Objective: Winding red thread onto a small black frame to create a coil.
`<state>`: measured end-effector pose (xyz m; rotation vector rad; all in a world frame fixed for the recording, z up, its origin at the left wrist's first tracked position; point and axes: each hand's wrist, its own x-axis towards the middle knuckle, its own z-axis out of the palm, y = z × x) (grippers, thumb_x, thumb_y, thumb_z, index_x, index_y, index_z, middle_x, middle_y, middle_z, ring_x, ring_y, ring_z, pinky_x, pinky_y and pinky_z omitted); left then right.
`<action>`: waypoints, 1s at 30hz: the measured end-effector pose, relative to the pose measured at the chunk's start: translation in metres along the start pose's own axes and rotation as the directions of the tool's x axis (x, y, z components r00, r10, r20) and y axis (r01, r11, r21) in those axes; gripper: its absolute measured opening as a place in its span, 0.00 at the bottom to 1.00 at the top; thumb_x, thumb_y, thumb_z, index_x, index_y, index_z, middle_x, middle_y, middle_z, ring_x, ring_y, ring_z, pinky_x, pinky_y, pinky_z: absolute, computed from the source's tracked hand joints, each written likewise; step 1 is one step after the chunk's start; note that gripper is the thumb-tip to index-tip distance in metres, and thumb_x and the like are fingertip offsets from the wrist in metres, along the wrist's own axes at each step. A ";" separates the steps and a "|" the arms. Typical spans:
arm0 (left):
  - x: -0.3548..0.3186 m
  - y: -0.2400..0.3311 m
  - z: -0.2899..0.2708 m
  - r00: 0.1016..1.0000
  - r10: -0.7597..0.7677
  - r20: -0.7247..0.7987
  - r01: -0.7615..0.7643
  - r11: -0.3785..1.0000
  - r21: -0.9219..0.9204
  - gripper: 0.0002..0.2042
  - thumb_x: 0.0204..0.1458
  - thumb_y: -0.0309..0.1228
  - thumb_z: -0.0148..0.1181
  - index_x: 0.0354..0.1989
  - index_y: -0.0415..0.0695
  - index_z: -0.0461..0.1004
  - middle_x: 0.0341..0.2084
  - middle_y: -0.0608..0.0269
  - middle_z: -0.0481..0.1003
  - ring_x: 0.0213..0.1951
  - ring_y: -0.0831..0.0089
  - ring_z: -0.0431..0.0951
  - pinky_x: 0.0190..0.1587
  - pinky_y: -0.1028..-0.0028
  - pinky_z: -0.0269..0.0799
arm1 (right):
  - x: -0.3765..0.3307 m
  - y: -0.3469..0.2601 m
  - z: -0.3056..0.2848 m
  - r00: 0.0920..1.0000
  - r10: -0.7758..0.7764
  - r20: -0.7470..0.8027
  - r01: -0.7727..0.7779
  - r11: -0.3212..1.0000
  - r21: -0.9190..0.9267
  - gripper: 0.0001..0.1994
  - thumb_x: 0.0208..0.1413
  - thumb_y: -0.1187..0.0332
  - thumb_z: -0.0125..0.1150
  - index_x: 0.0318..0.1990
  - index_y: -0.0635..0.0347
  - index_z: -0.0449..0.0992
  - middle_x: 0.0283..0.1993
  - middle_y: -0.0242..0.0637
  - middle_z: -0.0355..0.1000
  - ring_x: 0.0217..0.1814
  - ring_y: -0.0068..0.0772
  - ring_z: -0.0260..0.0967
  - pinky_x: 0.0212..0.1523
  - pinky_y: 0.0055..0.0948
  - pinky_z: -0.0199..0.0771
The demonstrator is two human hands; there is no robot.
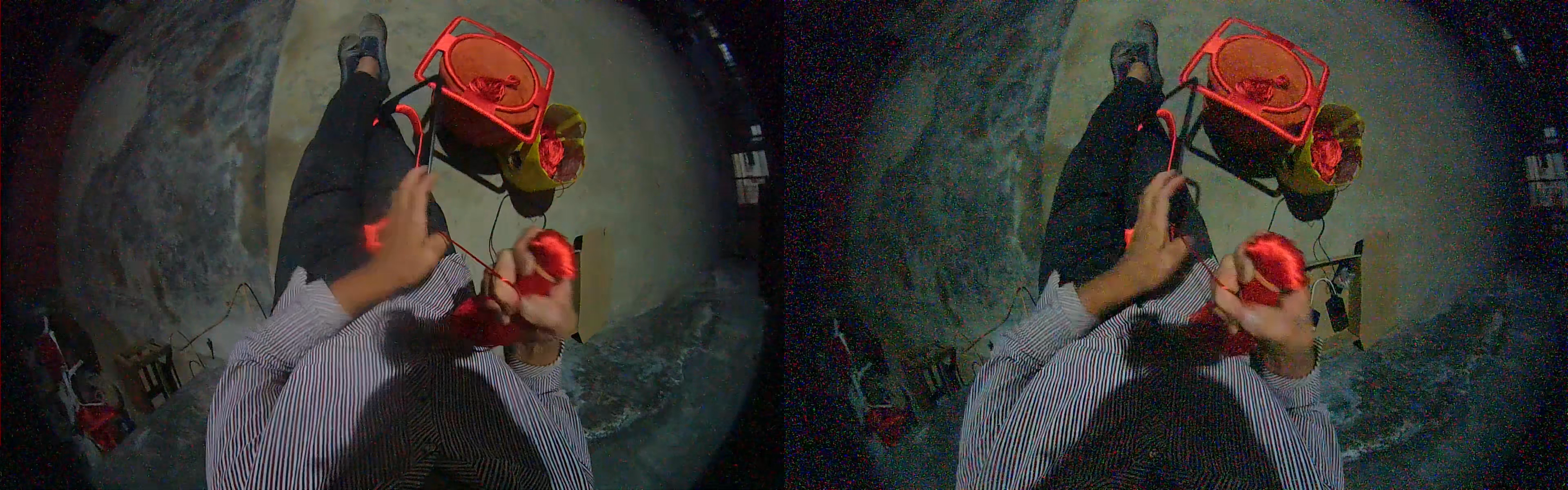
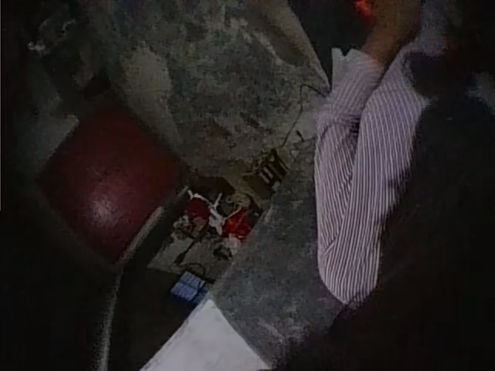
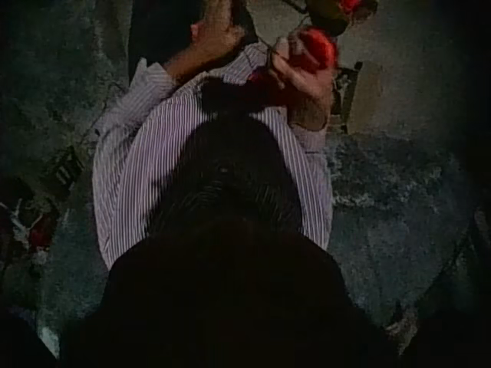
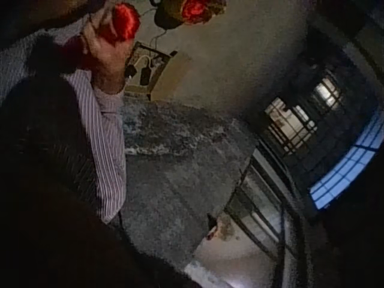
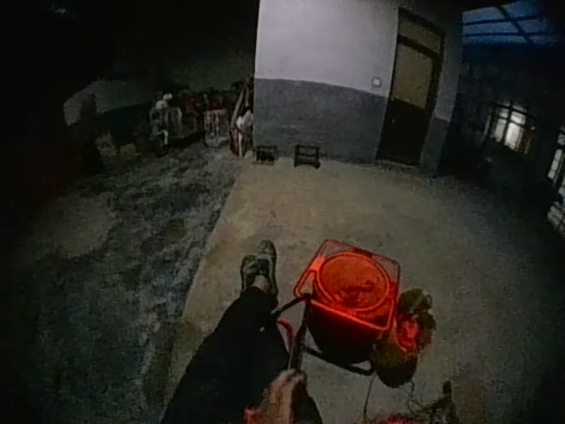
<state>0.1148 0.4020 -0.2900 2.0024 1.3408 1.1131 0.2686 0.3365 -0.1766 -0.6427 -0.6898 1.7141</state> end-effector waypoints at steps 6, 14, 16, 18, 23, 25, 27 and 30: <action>0.024 -0.004 -0.037 0.859 -0.435 0.269 0.511 0.722 -0.466 0.07 0.53 0.31 0.56 0.35 0.39 0.73 0.28 0.69 0.73 0.32 0.80 0.71 0.37 0.79 0.68 | 0.020 -0.017 -0.027 0.967 0.118 0.227 0.010 0.869 -0.494 0.16 0.41 0.71 0.61 0.38 0.65 0.66 0.35 0.45 0.68 0.38 0.41 0.69 0.38 0.37 0.69; -0.021 -0.051 0.004 0.740 -0.590 0.324 0.659 0.539 -0.524 0.04 0.54 0.26 0.52 0.35 0.42 0.66 0.26 0.67 0.68 0.26 0.80 0.69 0.28 0.79 0.67 | 0.078 0.088 -0.076 0.984 0.125 0.124 0.135 -0.086 -0.987 0.15 0.42 0.70 0.60 0.40 0.64 0.72 0.39 0.49 0.69 0.43 0.52 0.67 0.40 0.39 0.70; -0.025 -0.071 0.013 0.774 -0.582 0.250 0.627 0.648 -0.433 0.02 0.53 0.25 0.51 0.34 0.42 0.66 0.26 0.65 0.68 0.27 0.76 0.69 0.29 0.77 0.68 | 0.086 0.099 -0.069 0.982 0.177 -0.069 -0.108 0.222 -0.969 0.14 0.43 0.71 0.59 0.39 0.64 0.72 0.41 0.49 0.69 0.44 0.51 0.68 0.42 0.38 0.70; -0.021 -0.075 0.008 0.811 -0.555 0.186 0.583 0.742 -0.331 0.01 0.52 0.24 0.51 0.32 0.42 0.66 0.27 0.62 0.68 0.27 0.72 0.70 0.30 0.74 0.68 | 0.080 0.091 -0.061 0.996 0.076 -0.049 -0.064 0.218 -0.974 0.13 0.43 0.72 0.58 0.39 0.64 0.72 0.41 0.49 0.69 0.44 0.50 0.68 0.43 0.38 0.70; 0.012 0.007 -0.047 0.994 -0.012 -0.104 0.009 1.000 -0.023 0.05 0.47 0.25 0.53 0.32 0.40 0.69 0.30 0.49 0.67 0.33 0.51 0.72 0.36 0.64 0.69 | 0.064 0.068 -0.050 0.980 -0.200 0.007 0.086 0.392 -0.916 0.15 0.42 0.73 0.57 0.40 0.65 0.70 0.42 0.46 0.69 0.45 0.49 0.68 0.49 0.38 0.68; 0.018 0.018 -0.051 0.998 0.062 -0.028 -0.063 0.996 -0.056 0.04 0.47 0.26 0.52 0.30 0.40 0.69 0.31 0.49 0.67 0.32 0.50 0.71 0.33 0.63 0.69 | 0.068 0.075 -0.049 0.926 -0.240 0.291 0.336 0.173 -0.926 0.16 0.41 0.76 0.57 0.42 0.66 0.68 0.42 0.43 0.69 0.46 0.47 0.68 0.52 0.38 0.66; 0.023 0.019 -0.045 0.993 -0.103 0.062 0.118 0.939 -0.324 0.02 0.50 0.22 0.46 0.27 0.38 0.66 0.26 0.59 0.67 0.32 0.69 0.70 0.35 0.70 0.67 | 0.067 0.075 -0.051 0.913 -0.261 0.313 0.355 0.131 -0.926 0.16 0.44 0.76 0.58 0.43 0.66 0.68 0.42 0.44 0.69 0.48 0.44 0.67 0.52 0.36 0.66; 0.028 -0.010 -0.036 0.865 -0.433 0.253 0.496 0.665 -0.559 0.03 0.50 0.23 0.48 0.26 0.38 0.67 0.27 0.64 0.69 0.30 0.75 0.68 0.36 0.75 0.65 | 0.052 0.045 -0.051 0.956 -0.266 -0.122 0.063 0.594 -0.802 0.16 0.48 0.74 0.58 0.47 0.61 0.68 0.43 0.43 0.69 0.48 0.44 0.67 0.52 0.35 0.66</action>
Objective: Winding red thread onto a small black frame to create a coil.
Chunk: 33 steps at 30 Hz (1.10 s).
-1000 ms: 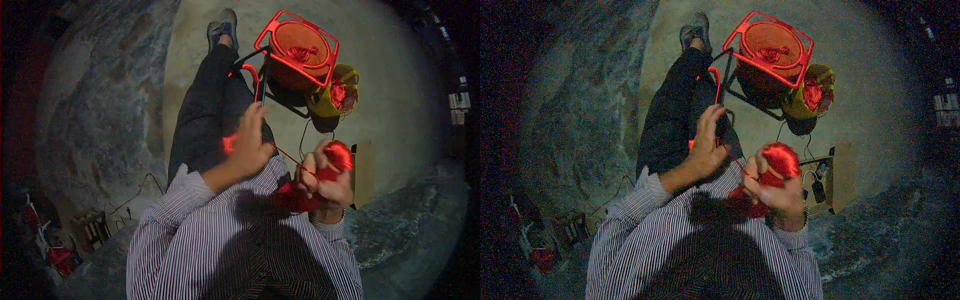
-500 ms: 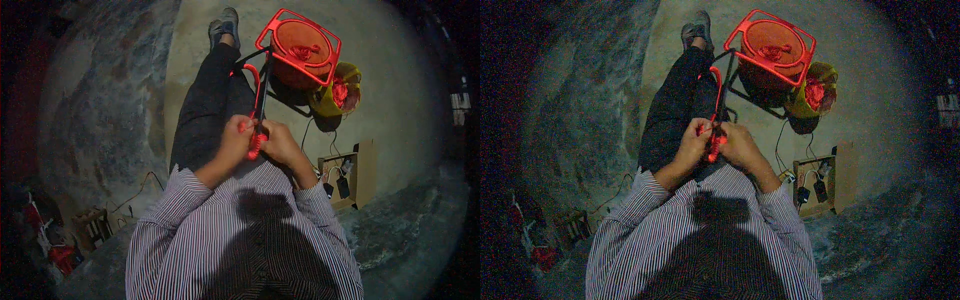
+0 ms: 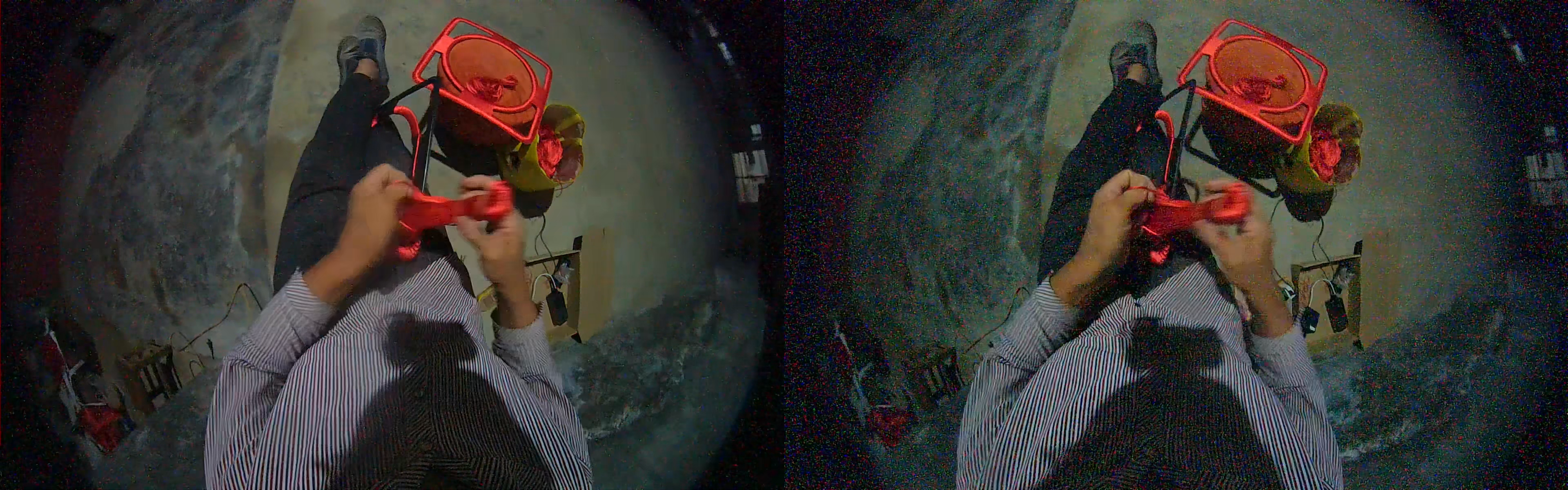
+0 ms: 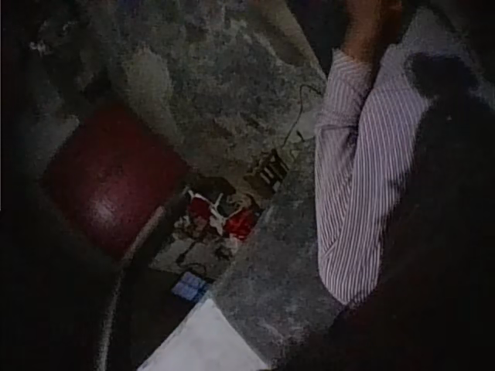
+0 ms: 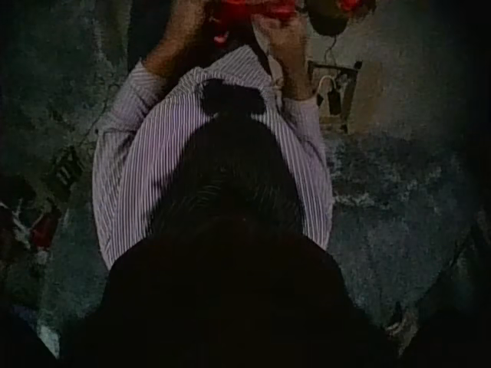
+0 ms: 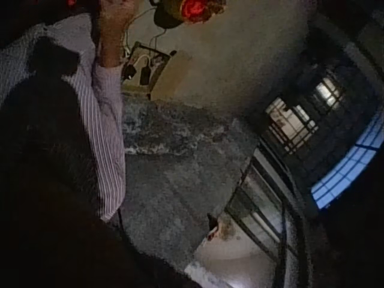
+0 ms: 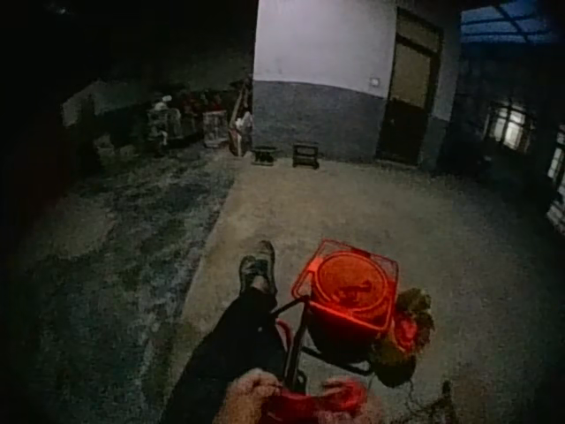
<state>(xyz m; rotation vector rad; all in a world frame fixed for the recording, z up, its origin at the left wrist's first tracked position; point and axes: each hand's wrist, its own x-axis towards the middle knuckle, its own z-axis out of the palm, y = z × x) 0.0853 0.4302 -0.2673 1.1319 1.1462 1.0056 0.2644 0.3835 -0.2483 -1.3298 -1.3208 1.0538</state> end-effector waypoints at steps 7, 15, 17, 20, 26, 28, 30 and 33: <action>0.006 -0.035 -0.002 0.932 -0.329 0.151 0.346 0.933 -0.103 0.05 0.48 0.28 0.50 0.27 0.40 0.67 0.21 0.61 0.69 0.28 0.71 0.72 0.37 0.73 0.68 | -0.019 -0.017 -0.094 0.997 -0.072 0.027 0.004 0.399 0.917 0.22 0.58 0.54 0.47 0.52 0.62 0.62 0.39 0.40 0.70 0.36 0.33 0.70 0.41 0.33 0.72; 0.002 -0.048 -0.005 0.849 -0.464 0.252 0.517 0.827 -0.220 0.03 0.49 0.29 0.49 0.28 0.44 0.65 0.19 0.62 0.67 0.19 0.70 0.72 0.23 0.71 0.70 | -0.101 -0.028 -0.089 0.798 0.377 -0.471 -0.077 0.838 0.540 0.13 0.63 0.60 0.41 0.47 0.58 0.62 0.25 0.30 0.65 0.17 0.24 0.61 0.18 0.22 0.61; -0.001 -0.054 -0.010 0.854 -0.451 0.261 0.503 0.844 -0.187 0.04 0.49 0.29 0.54 0.29 0.44 0.66 0.22 0.62 0.69 0.21 0.73 0.71 0.26 0.74 0.69 | -0.085 0.013 -0.106 0.893 0.274 -0.358 -0.195 0.951 0.240 0.13 0.60 0.61 0.47 0.44 0.60 0.65 0.26 0.31 0.64 0.19 0.23 0.62 0.19 0.23 0.67; -0.013 -0.049 -0.020 0.890 -0.280 0.359 0.249 0.959 0.133 0.08 0.46 0.28 0.60 0.32 0.43 0.68 0.26 0.64 0.71 0.27 0.73 0.71 0.33 0.76 0.68 | -0.068 0.038 -0.086 0.857 0.414 -0.307 -0.214 0.828 0.518 0.12 0.56 0.61 0.54 0.38 0.62 0.67 0.27 0.31 0.65 0.24 0.23 0.64 0.25 0.21 0.70; -0.023 -0.071 -0.042 0.821 0.094 0.563 -0.356 0.855 0.377 0.14 0.41 0.29 0.66 0.36 0.38 0.71 0.34 0.58 0.73 0.39 0.64 0.73 0.43 0.70 0.68 | 0.011 0.055 0.001 0.892 0.419 0.168 -0.450 0.850 0.273 0.08 0.49 0.67 0.59 0.35 0.60 0.71 0.30 0.28 0.69 0.26 0.18 0.63 0.29 0.22 0.66; -0.022 -0.075 -0.042 0.828 0.141 0.542 -0.407 0.816 0.411 0.15 0.41 0.30 0.67 0.35 0.38 0.73 0.34 0.56 0.74 0.39 0.62 0.74 0.44 0.68 0.69 | 0.026 0.056 0.030 0.879 0.399 0.260 -0.456 0.862 0.219 0.09 0.48 0.66 0.60 0.33 0.60 0.72 0.29 0.27 0.69 0.25 0.16 0.62 0.27 0.21 0.64; -0.021 -0.076 -0.043 0.823 0.211 0.527 -0.451 0.807 0.381 0.14 0.40 0.32 0.67 0.34 0.38 0.75 0.33 0.54 0.75 0.37 0.58 0.75 0.42 0.67 0.70 | 0.032 0.052 0.044 0.835 0.474 0.281 -0.531 0.828 0.181 0.07 0.49 0.69 0.60 0.34 0.62 0.72 0.28 0.27 0.69 0.26 0.15 0.64 0.26 0.19 0.65; -0.022 -0.080 -0.041 0.824 0.287 0.488 -0.473 0.822 0.316 0.12 0.40 0.35 0.66 0.30 0.40 0.76 0.28 0.58 0.74 0.34 0.60 0.74 0.38 0.66 0.69 | 0.034 0.067 0.041 0.838 0.456 0.299 -0.482 0.876 0.016 0.06 0.50 0.71 0.60 0.32 0.62 0.72 0.27 0.27 0.69 0.24 0.16 0.65 0.25 0.21 0.65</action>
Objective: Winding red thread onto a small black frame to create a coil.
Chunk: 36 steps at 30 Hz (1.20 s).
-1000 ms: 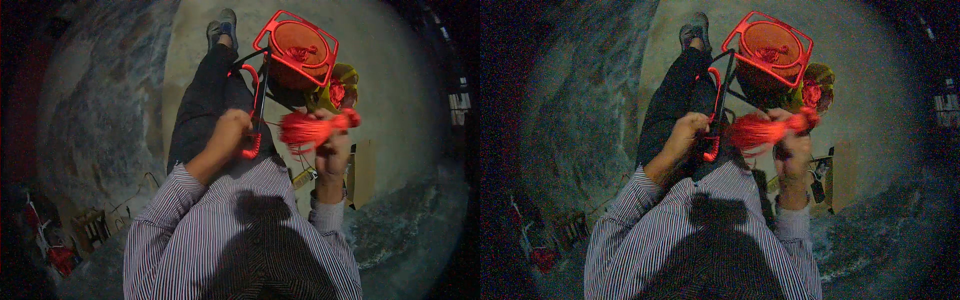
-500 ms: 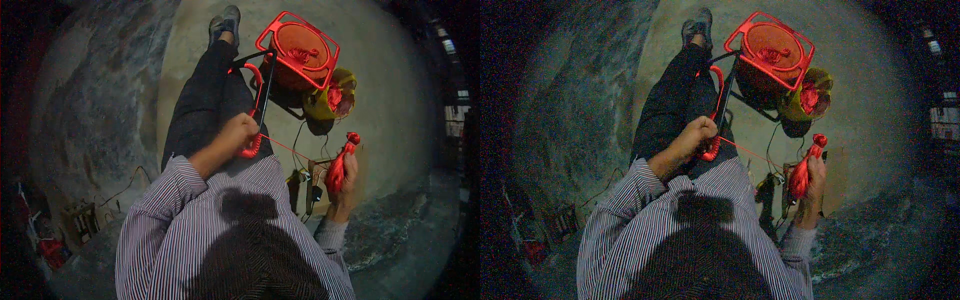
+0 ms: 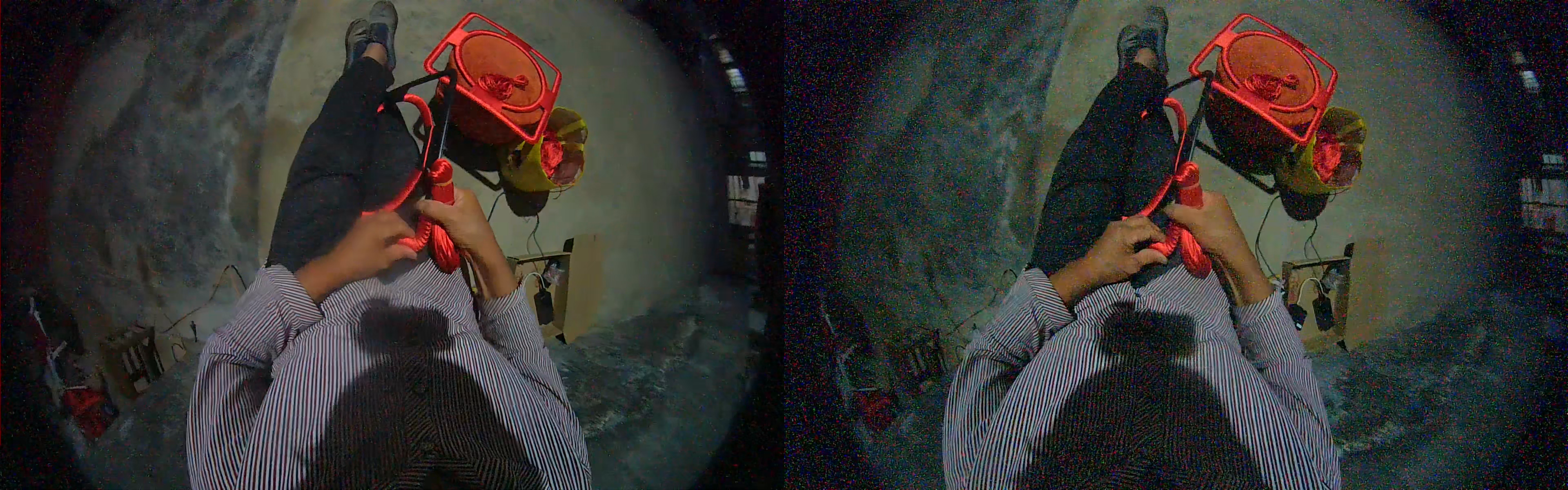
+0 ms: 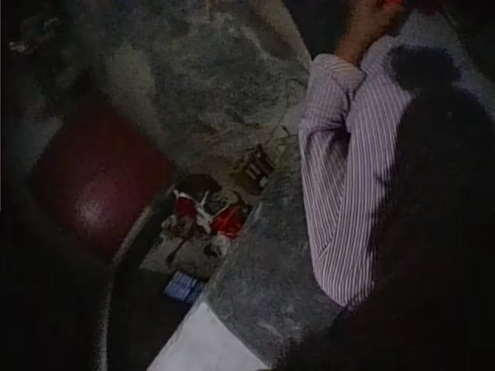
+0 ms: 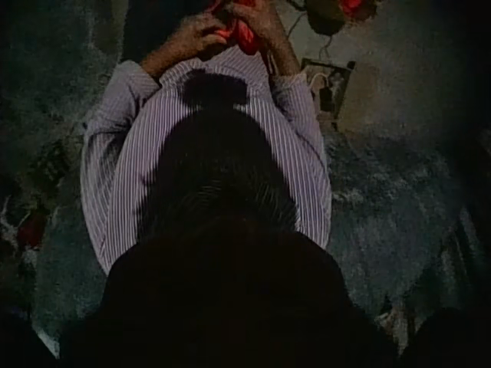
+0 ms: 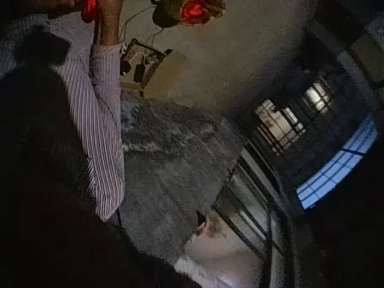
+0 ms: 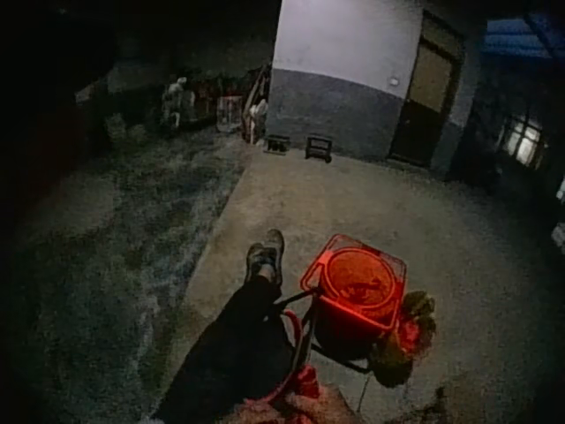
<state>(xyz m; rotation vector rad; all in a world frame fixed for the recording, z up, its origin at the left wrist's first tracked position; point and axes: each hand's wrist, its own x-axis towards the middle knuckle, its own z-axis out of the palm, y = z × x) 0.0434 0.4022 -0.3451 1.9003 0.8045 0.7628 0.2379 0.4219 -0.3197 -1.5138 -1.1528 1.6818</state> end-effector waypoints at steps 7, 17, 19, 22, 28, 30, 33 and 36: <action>0.004 -0.005 0.006 1.000 0.007 0.006 -0.007 1.000 -0.020 0.11 0.41 0.34 0.66 0.30 0.41 0.76 0.27 0.57 0.74 0.32 0.61 0.75 0.35 0.67 0.69 | -0.019 0.021 0.010 0.984 -0.064 -0.169 0.062 0.998 -0.020 0.09 0.46 0.66 0.62 0.28 0.62 0.72 0.23 0.27 0.69 0.24 0.18 0.64 0.27 0.27 0.66; 0.035 0.042 -0.018 0.987 -0.096 -0.131 0.095 0.995 -0.013 0.16 0.40 0.30 0.65 0.39 0.38 0.72 0.42 0.54 0.71 0.45 0.60 0.72 0.47 0.67 0.66 | -0.068 -0.011 -0.016 0.987 -0.126 -0.103 0.160 0.865 0.476 0.20 0.61 0.57 0.46 0.48 0.67 0.70 0.36 0.33 0.71 0.34 0.21 0.68 0.35 0.22 0.69; 0.046 0.071 -0.011 0.991 0.090 -0.100 -0.086 0.996 0.040 0.19 0.40 0.31 0.65 0.42 0.37 0.71 0.47 0.51 0.68 0.50 0.57 0.68 0.54 0.67 0.62 | -0.074 -0.016 -0.012 0.985 -0.163 0.053 0.126 0.896 0.426 0.22 0.61 0.53 0.44 0.46 0.67 0.70 0.35 0.33 0.71 0.33 0.22 0.69 0.34 0.22 0.70; 0.055 0.088 -0.008 1.000 -0.003 0.004 0.004 0.978 -0.208 0.20 0.45 0.32 0.64 0.45 0.38 0.68 0.45 0.51 0.69 0.49 0.57 0.70 0.52 0.63 0.64 | -0.078 -0.008 0.007 0.964 -0.264 -0.021 0.226 0.779 0.585 0.24 0.61 0.51 0.44 0.46 0.67 0.70 0.35 0.33 0.71 0.33 0.21 0.68 0.33 0.21 0.69; 0.068 0.095 -0.065 0.911 -0.378 -0.162 -0.050 0.291 -0.956 0.15 0.51 0.24 0.52 0.49 0.41 0.62 0.38 0.60 0.71 0.40 0.68 0.74 0.47 0.68 0.70 | -0.075 0.000 -0.033 0.913 -0.283 0.294 0.071 0.819 0.569 0.22 0.59 0.57 0.48 0.51 0.69 0.66 0.24 0.28 0.65 0.21 0.20 0.59 0.27 0.17 0.60; 0.059 0.070 -0.077 0.903 -0.220 -0.370 0.099 0.942 -0.320 0.14 0.45 0.24 0.57 0.43 0.42 0.68 0.40 0.59 0.70 0.42 0.64 0.73 0.47 0.67 0.69 | -0.067 -0.005 -0.045 0.942 -0.336 0.005 0.246 0.699 0.672 0.19 0.56 0.61 0.52 0.49 0.68 0.70 0.24 0.29 0.66 0.24 0.18 0.61 0.27 0.17 0.60; 0.055 0.044 -0.074 0.984 0.170 -0.046 -0.132 0.887 0.442 0.18 0.36 0.25 0.60 0.41 0.45 0.73 0.41 0.56 0.69 0.45 0.60 0.70 0.46 0.64 0.67 | -0.040 -0.014 -0.055 0.967 -0.162 -0.199 0.200 0.961 0.189 0.13 0.50 0.67 0.59 0.42 0.65 0.74 0.26 0.30 0.66 0.25 0.19 0.61 0.28 0.19 0.61; 0.053 0.038 -0.049 0.955 -0.059 0.291 -0.193 0.621 0.760 0.22 0.35 0.24 0.61 0.44 0.46 0.73 0.38 0.55 0.67 0.45 0.56 0.69 0.44 0.63 0.66 | -0.007 0.015 -0.037 0.956 -0.291 -0.044 0.285 0.953 -0.104 0.11 0.46 0.68 0.63 0.36 0.66 0.76 0.31 0.31 0.68 0.29 0.22 0.63 0.31 0.21 0.63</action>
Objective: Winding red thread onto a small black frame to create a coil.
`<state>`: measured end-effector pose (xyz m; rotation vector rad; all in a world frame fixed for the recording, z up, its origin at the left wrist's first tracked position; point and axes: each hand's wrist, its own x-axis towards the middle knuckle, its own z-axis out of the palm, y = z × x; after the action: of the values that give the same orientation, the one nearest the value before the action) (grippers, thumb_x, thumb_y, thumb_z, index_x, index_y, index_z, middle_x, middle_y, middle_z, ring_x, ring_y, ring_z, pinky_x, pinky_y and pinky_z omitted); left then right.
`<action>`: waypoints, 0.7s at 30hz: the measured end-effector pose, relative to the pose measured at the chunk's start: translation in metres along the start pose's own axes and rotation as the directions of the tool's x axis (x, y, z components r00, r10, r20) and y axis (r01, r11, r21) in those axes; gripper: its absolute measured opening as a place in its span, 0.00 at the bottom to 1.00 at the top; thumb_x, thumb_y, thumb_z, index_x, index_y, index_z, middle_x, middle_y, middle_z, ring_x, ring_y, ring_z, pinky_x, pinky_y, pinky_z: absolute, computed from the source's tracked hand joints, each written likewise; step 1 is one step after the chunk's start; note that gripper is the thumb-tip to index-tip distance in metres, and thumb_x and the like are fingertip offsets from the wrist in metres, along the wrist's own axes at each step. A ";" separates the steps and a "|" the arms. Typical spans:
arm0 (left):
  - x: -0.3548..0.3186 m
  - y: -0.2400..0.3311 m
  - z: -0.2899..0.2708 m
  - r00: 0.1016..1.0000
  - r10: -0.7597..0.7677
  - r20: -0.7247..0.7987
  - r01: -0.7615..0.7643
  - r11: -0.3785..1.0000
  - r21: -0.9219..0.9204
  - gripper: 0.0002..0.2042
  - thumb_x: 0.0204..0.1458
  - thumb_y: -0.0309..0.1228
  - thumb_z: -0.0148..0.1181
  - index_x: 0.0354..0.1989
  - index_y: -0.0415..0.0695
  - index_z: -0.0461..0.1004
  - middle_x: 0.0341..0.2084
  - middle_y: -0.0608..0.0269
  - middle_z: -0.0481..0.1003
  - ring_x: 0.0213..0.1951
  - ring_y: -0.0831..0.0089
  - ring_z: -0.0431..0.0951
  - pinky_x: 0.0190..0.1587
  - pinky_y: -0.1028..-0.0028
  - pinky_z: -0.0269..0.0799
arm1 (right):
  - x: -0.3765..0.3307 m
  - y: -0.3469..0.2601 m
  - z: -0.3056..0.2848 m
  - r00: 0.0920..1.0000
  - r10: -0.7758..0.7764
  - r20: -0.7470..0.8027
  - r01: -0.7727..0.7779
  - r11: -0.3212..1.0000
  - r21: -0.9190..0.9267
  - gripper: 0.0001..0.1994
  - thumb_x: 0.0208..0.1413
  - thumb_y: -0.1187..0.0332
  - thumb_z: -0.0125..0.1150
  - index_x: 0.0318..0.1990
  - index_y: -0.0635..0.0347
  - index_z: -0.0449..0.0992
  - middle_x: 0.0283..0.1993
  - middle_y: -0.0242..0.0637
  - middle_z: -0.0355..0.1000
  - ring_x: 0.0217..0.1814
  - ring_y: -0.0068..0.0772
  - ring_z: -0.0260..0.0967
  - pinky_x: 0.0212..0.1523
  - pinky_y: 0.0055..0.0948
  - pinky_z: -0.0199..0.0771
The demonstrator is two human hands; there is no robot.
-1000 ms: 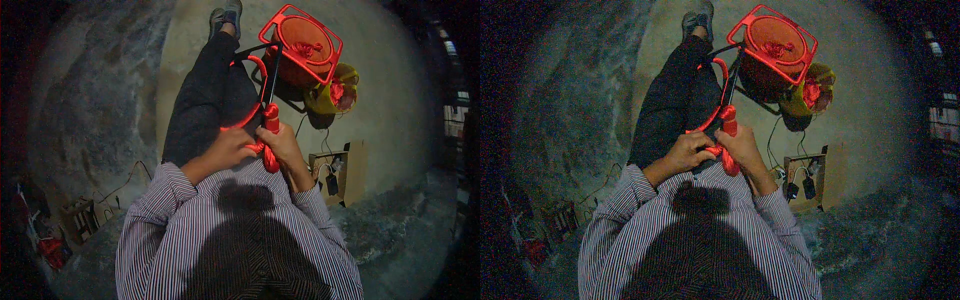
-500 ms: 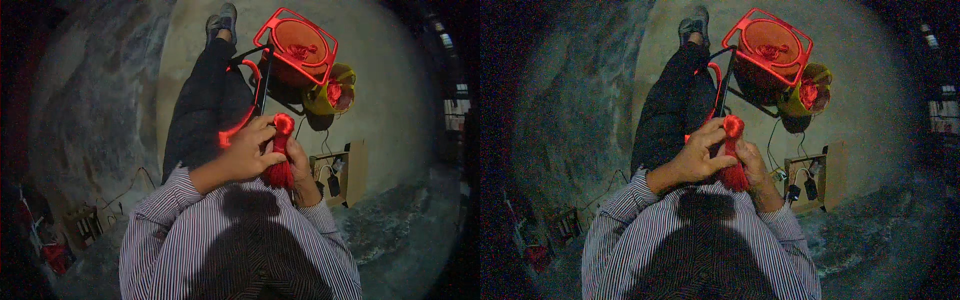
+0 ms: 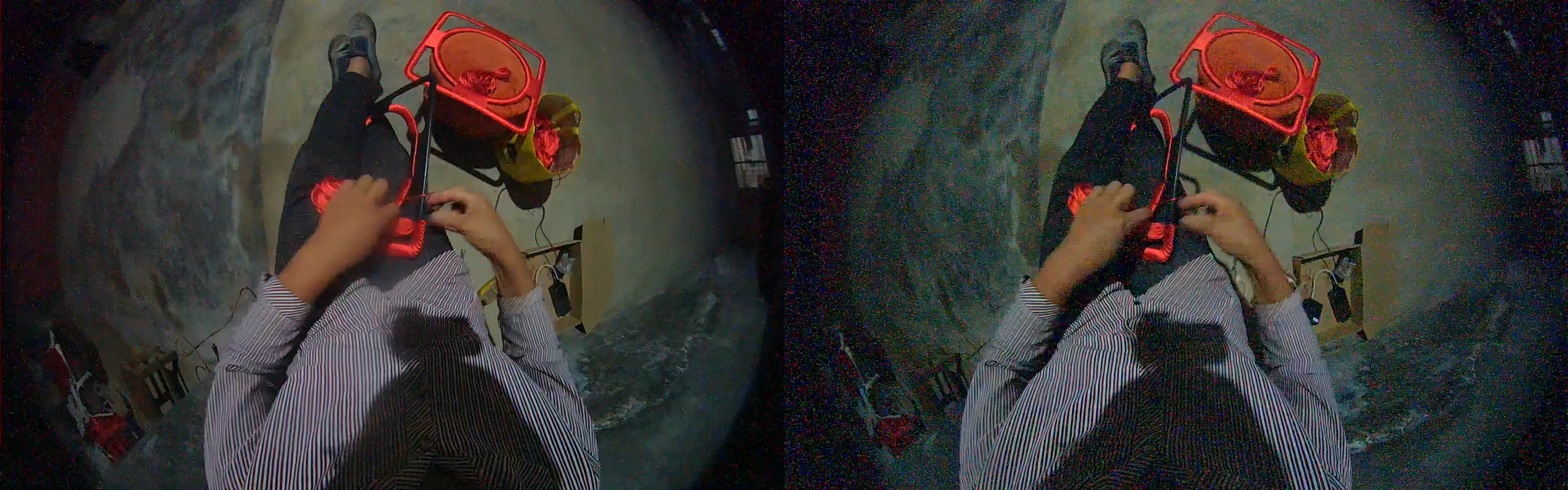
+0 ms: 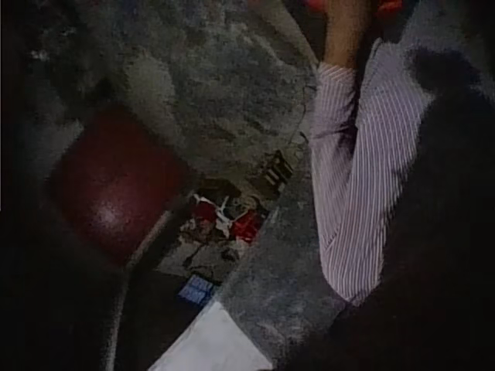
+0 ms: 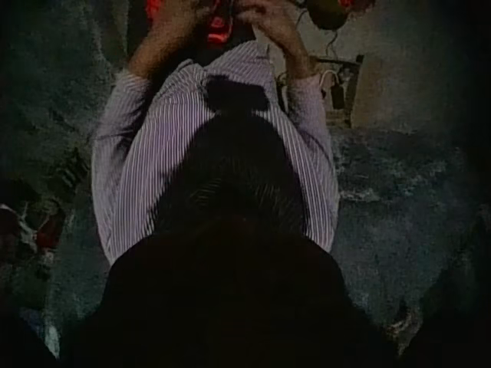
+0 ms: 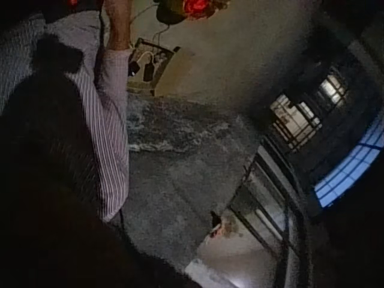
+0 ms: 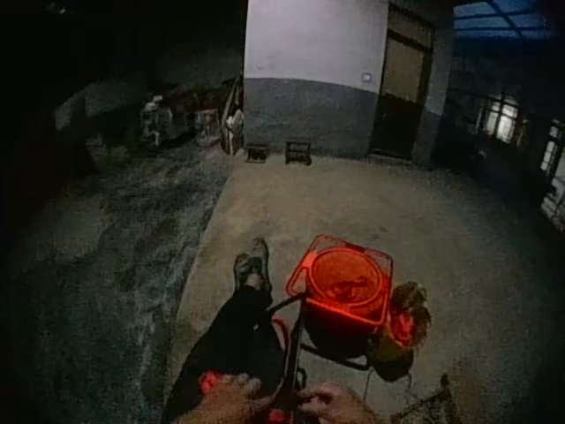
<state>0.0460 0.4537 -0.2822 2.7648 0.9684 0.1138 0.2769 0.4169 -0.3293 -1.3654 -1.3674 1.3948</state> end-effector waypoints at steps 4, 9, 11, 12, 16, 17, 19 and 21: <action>0.015 0.018 0.013 0.975 -0.222 0.005 0.213 0.930 -0.300 0.23 0.32 0.24 0.66 0.43 0.43 0.69 0.36 0.53 0.67 0.41 0.53 0.71 0.42 0.62 0.68 | 0.011 -0.008 0.012 0.973 0.012 0.229 0.050 0.963 -0.265 0.16 0.41 0.69 0.65 0.39 0.64 0.74 0.37 0.36 0.70 0.38 0.27 0.65 0.40 0.26 0.65; 0.017 0.008 0.038 0.868 -0.424 -0.260 0.166 0.739 -0.653 0.21 0.38 0.24 0.63 0.44 0.38 0.67 0.37 0.51 0.69 0.41 0.53 0.72 0.43 0.64 0.68 | 0.001 -0.021 -0.010 0.985 -0.175 0.009 0.158 0.868 -0.470 0.16 0.40 0.68 0.65 0.38 0.64 0.73 0.42 0.38 0.69 0.46 0.29 0.66 0.46 0.27 0.65; 0.020 -0.002 0.068 0.840 -0.530 -0.111 0.196 0.490 -0.850 0.23 0.40 0.24 0.62 0.48 0.39 0.64 0.39 0.54 0.69 0.43 0.60 0.71 0.46 0.67 0.68 | -0.008 -0.033 -0.024 0.937 -0.312 -0.154 0.241 0.902 -0.358 0.17 0.38 0.66 0.66 0.36 0.63 0.72 0.46 0.41 0.68 0.51 0.35 0.66 0.50 0.32 0.65; 0.022 -0.004 0.080 0.816 -0.575 0.060 0.207 0.194 -0.959 0.25 0.42 0.23 0.61 0.51 0.40 0.62 0.41 0.56 0.68 0.45 0.66 0.71 0.48 0.71 0.67 | -0.014 -0.042 -0.031 0.944 -0.228 -0.240 0.184 0.964 -0.193 0.18 0.36 0.64 0.68 0.34 0.63 0.72 0.48 0.44 0.69 0.53 0.39 0.65 0.52 0.37 0.65; 0.034 0.020 0.056 0.808 -0.449 0.382 0.275 -0.287 -0.918 0.28 0.42 0.20 0.53 0.55 0.39 0.57 0.36 0.63 0.68 0.38 0.73 0.70 0.41 0.74 0.68 | -0.034 -0.063 -0.040 0.937 -0.281 -0.209 0.341 0.866 0.366 0.20 0.36 0.65 0.66 0.38 0.64 0.68 0.49 0.48 0.67 0.49 0.43 0.68 0.50 0.40 0.68; 0.036 0.016 0.068 0.826 -0.446 0.345 0.260 -0.242 -0.935 0.27 0.42 0.21 0.51 0.55 0.39 0.57 0.33 0.67 0.66 0.34 0.75 0.69 0.39 0.76 0.67 | -0.041 -0.061 -0.040 0.934 -0.351 -0.060 0.310 0.719 0.622 0.22 0.38 0.64 0.64 0.40 0.65 0.66 0.49 0.50 0.67 0.44 0.44 0.70 0.46 0.41 0.70; 0.037 0.014 0.073 0.828 -0.442 0.345 0.270 -0.226 -0.936 0.26 0.42 0.21 0.51 0.55 0.40 0.57 0.32 0.67 0.65 0.34 0.76 0.68 0.39 0.76 0.67 | -0.065 -0.066 -0.031 0.937 -0.350 0.004 0.165 0.452 0.877 0.23 0.42 0.61 0.61 0.43 0.65 0.63 0.44 0.50 0.68 0.32 0.43 0.71 0.35 0.40 0.73; 0.032 0.013 0.073 0.822 -0.457 0.339 0.271 -0.210 -0.939 0.26 0.42 0.22 0.50 0.55 0.40 0.57 0.31 0.68 0.65 0.33 0.76 0.68 0.39 0.77 0.66 | -0.092 -0.094 -0.003 0.969 -0.245 -0.022 0.114 0.368 0.923 0.24 0.44 0.58 0.60 0.43 0.65 0.62 0.41 0.49 0.69 0.24 0.42 0.70 0.29 0.40 0.74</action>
<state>0.0891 0.4517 -0.3501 0.9082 1.0064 0.6402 0.2788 0.3431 -0.2206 -0.3313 -0.5040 1.6834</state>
